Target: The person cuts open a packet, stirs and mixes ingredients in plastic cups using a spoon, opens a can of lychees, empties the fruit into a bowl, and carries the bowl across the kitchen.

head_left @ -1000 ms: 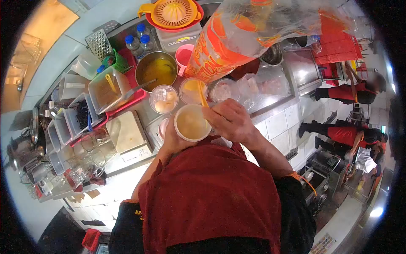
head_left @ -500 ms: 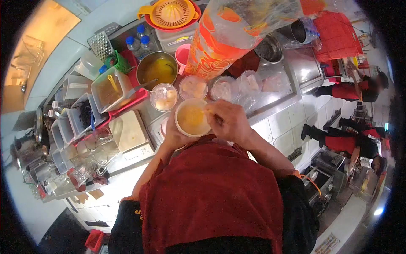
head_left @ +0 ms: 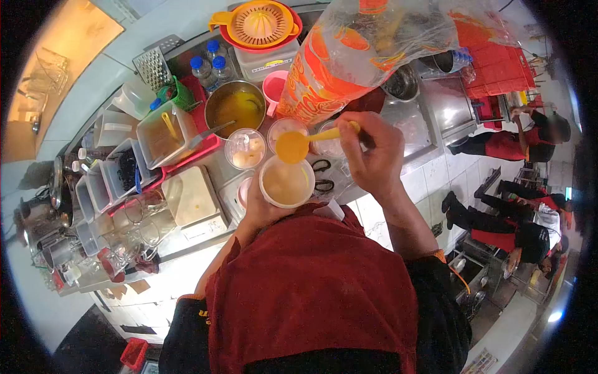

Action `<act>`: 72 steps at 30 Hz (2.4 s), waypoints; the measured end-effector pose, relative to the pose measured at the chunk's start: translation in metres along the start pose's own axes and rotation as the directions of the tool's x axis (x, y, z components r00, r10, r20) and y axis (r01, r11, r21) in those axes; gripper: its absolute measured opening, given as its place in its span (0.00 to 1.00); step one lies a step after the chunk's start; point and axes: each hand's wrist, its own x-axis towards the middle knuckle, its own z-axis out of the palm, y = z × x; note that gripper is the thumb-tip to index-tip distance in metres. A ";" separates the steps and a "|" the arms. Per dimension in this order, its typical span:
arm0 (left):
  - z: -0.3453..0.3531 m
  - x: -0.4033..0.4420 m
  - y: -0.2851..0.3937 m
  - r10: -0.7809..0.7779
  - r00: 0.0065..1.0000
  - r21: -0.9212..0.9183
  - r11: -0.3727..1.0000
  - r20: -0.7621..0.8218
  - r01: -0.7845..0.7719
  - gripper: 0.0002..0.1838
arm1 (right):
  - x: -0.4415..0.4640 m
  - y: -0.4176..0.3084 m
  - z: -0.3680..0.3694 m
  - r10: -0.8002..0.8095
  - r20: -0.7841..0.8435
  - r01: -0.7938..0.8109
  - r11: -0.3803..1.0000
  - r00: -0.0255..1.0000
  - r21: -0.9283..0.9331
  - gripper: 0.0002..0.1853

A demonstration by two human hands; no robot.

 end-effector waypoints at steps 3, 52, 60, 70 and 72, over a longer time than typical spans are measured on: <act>-0.002 0.001 -0.001 0.012 0.999 -0.015 1.000 0.040 -0.012 0.50 | -0.002 0.014 0.007 -0.252 0.076 0.261 0.955 0.965 -0.141 0.08; 0.126 -0.001 0.053 -0.285 0.893 -0.899 0.171 0.347 0.404 0.53 | -0.034 0.065 -0.113 -0.483 0.533 0.514 0.852 0.695 0.103 0.12; 0.133 -0.011 0.009 -0.273 0.958 -0.243 0.927 0.092 0.287 0.42 | -0.007 0.086 -0.122 -0.584 0.725 0.683 0.697 0.365 0.219 0.18; 0.115 -0.001 0.043 -0.195 0.962 -0.228 0.945 0.189 0.236 0.59 | -0.033 0.071 -0.110 -0.458 0.711 0.631 0.775 0.534 0.025 0.10; 0.110 0.001 0.040 0.030 0.982 0.027 0.999 0.184 -0.036 0.57 | -0.035 0.065 -0.113 -0.349 0.775 0.577 0.816 0.526 -0.024 0.08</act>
